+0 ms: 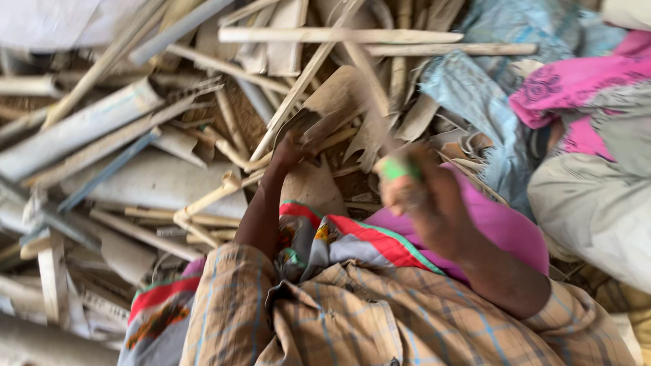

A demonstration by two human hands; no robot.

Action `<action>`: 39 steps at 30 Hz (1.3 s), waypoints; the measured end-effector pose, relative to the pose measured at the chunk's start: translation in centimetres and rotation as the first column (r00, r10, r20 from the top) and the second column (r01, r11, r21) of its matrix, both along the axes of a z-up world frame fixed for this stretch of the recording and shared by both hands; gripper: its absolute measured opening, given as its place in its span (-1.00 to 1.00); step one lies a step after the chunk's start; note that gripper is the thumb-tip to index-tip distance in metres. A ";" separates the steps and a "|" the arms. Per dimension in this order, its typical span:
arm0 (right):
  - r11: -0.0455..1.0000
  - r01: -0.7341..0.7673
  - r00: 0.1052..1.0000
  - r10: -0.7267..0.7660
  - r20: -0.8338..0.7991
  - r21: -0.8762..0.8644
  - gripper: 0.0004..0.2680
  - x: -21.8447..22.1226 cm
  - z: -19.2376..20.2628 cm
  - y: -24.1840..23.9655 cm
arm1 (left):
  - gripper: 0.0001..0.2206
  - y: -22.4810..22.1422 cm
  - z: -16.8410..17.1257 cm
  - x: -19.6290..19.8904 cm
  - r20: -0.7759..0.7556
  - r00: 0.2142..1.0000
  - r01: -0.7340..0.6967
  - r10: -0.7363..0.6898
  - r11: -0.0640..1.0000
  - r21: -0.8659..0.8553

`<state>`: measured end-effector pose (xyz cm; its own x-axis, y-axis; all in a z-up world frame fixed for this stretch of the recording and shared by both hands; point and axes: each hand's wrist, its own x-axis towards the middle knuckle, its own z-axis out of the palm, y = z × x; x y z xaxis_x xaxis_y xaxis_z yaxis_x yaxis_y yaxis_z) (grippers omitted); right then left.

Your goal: The person uses a knife to cut and scrape PVC pipe segments while sitting amidst a large pile of plumbing debris.

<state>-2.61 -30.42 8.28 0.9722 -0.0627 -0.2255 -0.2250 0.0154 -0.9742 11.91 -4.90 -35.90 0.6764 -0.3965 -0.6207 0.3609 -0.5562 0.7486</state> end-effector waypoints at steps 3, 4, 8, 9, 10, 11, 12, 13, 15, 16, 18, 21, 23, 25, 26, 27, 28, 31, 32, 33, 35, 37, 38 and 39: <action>0.994 -0.106 0.994 0.106 0.024 -0.025 -0.72 0.1 -0.2 1.4 | -0.56 1.3 -0.8 -0.3 0.078 0.962 0.248 -0.263 0.955 0.166; 0.984 -0.153 0.986 0.158 0.053 -0.089 -0.73 0.2 -0.3 1.8 | -0.55 1.2 -0.7 0.0 0.036 0.935 0.334 -0.354 0.907 0.257; 0.930 -0.343 0.939 0.336 -0.073 -0.135 -0.73 0.3 0.0 3.6 | -0.64 1.3 0.0 -0.1 0.047 0.909 0.358 -0.415 0.832 0.425; 0.920 -0.345 0.938 0.346 -0.027 -0.185 -0.73 0.5 0.0 3.8 | -0.69 1.4 0.5 -0.2 0.103 0.926 0.290 -0.362 0.861 0.419; 0.908 -0.344 0.933 0.359 0.020 -0.237 -0.73 0.6 -0.1 3.9 | -0.69 1.3 1.0 0.1 0.108 0.944 0.239 -0.313 0.869 0.433; 0.894 -0.341 0.925 0.374 0.066 -0.289 -0.73 0.7 -0.3 4.1 | -0.68 1.2 1.7 0.4 0.113 0.958 0.187 -0.263 0.875 0.447; 0.904 -0.327 0.932 0.356 0.065 -0.275 -0.72 0.7 -0.6 4.3 | -0.68 1.0 2.6 1.0 0.122 0.970 0.134 -0.211 0.878 0.460; 0.914 -0.312 0.939 0.339 0.063 -0.260 -0.72 0.8 -1.1 4.5 | -0.69 0.7 3.7 1.7 0.113 0.991 0.031 -0.072 0.942 0.334; 0.938 -0.281 0.951 0.301 0.075 -0.205 -0.71 0.9 -2.4 4.9 | -0.72 0.2 6.1 3.3 0.037 0.979 -0.205 0.202 0.975 0.085; 0.950 -0.262 0.955 0.280 0.095 -0.169 -0.71 1.2 -3.1 5.2 | -0.71 -0.3 7.4 4.5 0.100 0.983 -0.161 0.153 0.983 0.086; 0.971 -0.225 0.972 0.230 0.053 -0.084 -0.71 1.7 -4.2 5.6 | -0.66 -1.3 10.7 6.4 0.226 0.973 -0.079 0.055 0.992 0.099; 0.986 -0.149 0.989 0.149 -0.006 -0.075 -0.68 3.6 -5.7 5.5 | -0.65 -1.3 17.5 5.9 0.004 0.938 -0.321 0.347 0.872 -0.369; 0.974 -0.074 0.987 0.102 0.124 -0.212 -0.69 4.9 -6.2 5.4 | -0.57 0.0 22.8 4.1 0.067 0.870 -0.437 0.489 0.826 -0.356; 0.912 -0.105 0.989 0.138 0.054 -0.396 -0.68 5.5 -6.3 4.5 | -0.50 2.0 27.2 -1.4 0.102 0.794 -0.500 0.599 0.739 -0.452; 0.866 -0.142 0.985 0.171 0.017 -0.479 -0.68 5.4 -6.0 4.2 | -0.49 2.6 29.0 -4.0 -0.050 0.722 -0.615 0.690 0.608 -0.502; 0.835 -0.141 0.976 0.207 0.065 -0.532 -0.69 5.0 -5.7 3.8 | -0.47 3.0 30.3 -6.0 -0.204 0.632 -0.713 0.748 0.457 -0.532; 0.800 -0.142 0.961 0.253 0.113 -0.582 -0.71 4.5 -5.6 3.2 | -0.46 2.9 30.8 -7.6 -0.358 0.520 -0.805 0.776 0.306 -0.508; 0.584 -0.221 0.941 0.339 -0.013 -0.781 -0.67 3.6 -6.0 4.0 | -0.45 2.7 30.2 -10.1 -0.541 0.361 -0.886 0.759 0.099 -0.453; 0.499 -0.272 0.934 0.344 -0.099 -0.823 -0.68 3.1 -6.3 4.8 | -0.46 2.3 29.5 -9.9 -0.548 0.363 -0.872 0.754 0.066 -0.485; 0.408 -0.319 0.923 0.339 -0.182 -0.856 -0.68 2.7 -6.7 5.6 | -0.46 1.8 28.7 -9.6 -0.554 0.364 -0.855 0.749 0.034 -0.517; 0.377 -0.363 0.883 0.433 -0.184 -0.852 -0.65 0.9 -7.8 7.2 | -0.47 1.6 27.9 -8.6 -0.533 0.392 -0.815 0.750 0.015 -0.579; 0.418 -0.331 0.900 0.408 -0.151 -0.846 -0.69 1.2 -9.8 7.5 | -0.50 1.5 27.5 -8.4 -0.500 0.404 -0.800 0.766 0.031 -0.600; 0.469 -0.265 0.935 0.338 -0.106 -0.842 -0.73 2.5 -10.9 6.8 | -0.50 1.5 27.6 -8.4 -0.484 0.404 -0.816 0.776 0.068 -0.574; 0.514 -0.195 0.963 0.264 -0.062 -0.835 -0.77 3.9 -11.9 5.8 | -0.50 1.7 27.8 -8.4 -0.466 0.406 -0.831 0.786 0.105 -0.546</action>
<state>1.25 -24.59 -3.62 0.9905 0.0403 -0.1314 -0.0361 -0.8463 -0.5314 3.47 -3.20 -8.07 0.8400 0.1121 -0.5308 0.3239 0.6813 0.6565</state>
